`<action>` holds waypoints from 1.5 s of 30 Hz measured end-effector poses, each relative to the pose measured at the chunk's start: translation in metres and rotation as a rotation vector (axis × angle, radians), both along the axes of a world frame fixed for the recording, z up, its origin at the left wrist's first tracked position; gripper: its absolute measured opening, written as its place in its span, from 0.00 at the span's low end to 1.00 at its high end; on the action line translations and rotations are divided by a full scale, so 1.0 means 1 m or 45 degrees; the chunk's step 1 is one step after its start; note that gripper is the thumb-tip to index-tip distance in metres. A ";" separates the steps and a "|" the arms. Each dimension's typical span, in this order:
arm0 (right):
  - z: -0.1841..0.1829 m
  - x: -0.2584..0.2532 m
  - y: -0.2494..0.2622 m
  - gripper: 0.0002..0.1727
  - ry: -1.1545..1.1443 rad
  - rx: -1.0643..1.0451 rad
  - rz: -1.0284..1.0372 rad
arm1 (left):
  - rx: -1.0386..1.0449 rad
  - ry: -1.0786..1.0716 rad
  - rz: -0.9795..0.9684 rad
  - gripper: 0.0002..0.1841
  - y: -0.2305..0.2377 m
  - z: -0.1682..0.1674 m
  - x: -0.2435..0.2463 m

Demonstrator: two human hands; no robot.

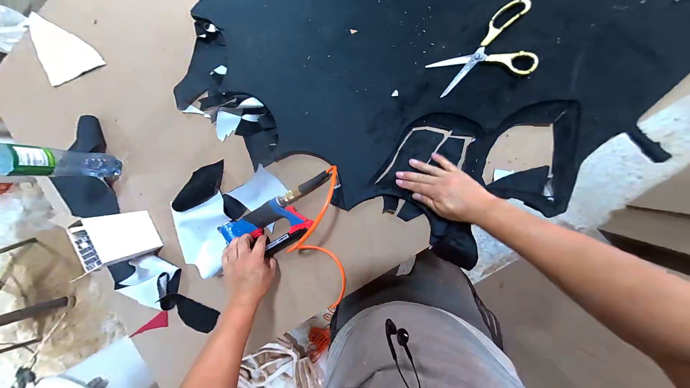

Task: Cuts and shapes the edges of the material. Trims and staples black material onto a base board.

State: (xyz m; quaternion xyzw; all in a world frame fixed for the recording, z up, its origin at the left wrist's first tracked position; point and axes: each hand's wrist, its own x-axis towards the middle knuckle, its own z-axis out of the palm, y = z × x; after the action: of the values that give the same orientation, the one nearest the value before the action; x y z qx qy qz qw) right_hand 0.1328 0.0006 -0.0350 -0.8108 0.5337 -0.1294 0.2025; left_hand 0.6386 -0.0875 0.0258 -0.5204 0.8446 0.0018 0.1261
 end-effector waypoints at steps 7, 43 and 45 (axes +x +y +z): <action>-0.006 -0.010 -0.010 0.27 0.087 -0.033 -0.025 | 0.013 -0.098 -0.190 0.21 -0.012 0.005 -0.008; 0.011 0.086 0.010 0.20 -0.638 -0.136 -0.800 | 0.544 0.992 0.193 0.24 -0.093 0.116 -0.197; 0.024 0.065 0.022 0.21 -0.592 -0.127 -0.811 | 0.473 1.146 0.275 0.23 -0.062 0.105 -0.194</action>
State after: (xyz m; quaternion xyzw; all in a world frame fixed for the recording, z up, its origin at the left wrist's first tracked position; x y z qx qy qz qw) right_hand 0.1979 0.0228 -0.0108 -0.5627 0.6914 -0.3916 0.2283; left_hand 0.4442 -0.1494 0.1306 -0.5213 0.7420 0.3896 -0.1612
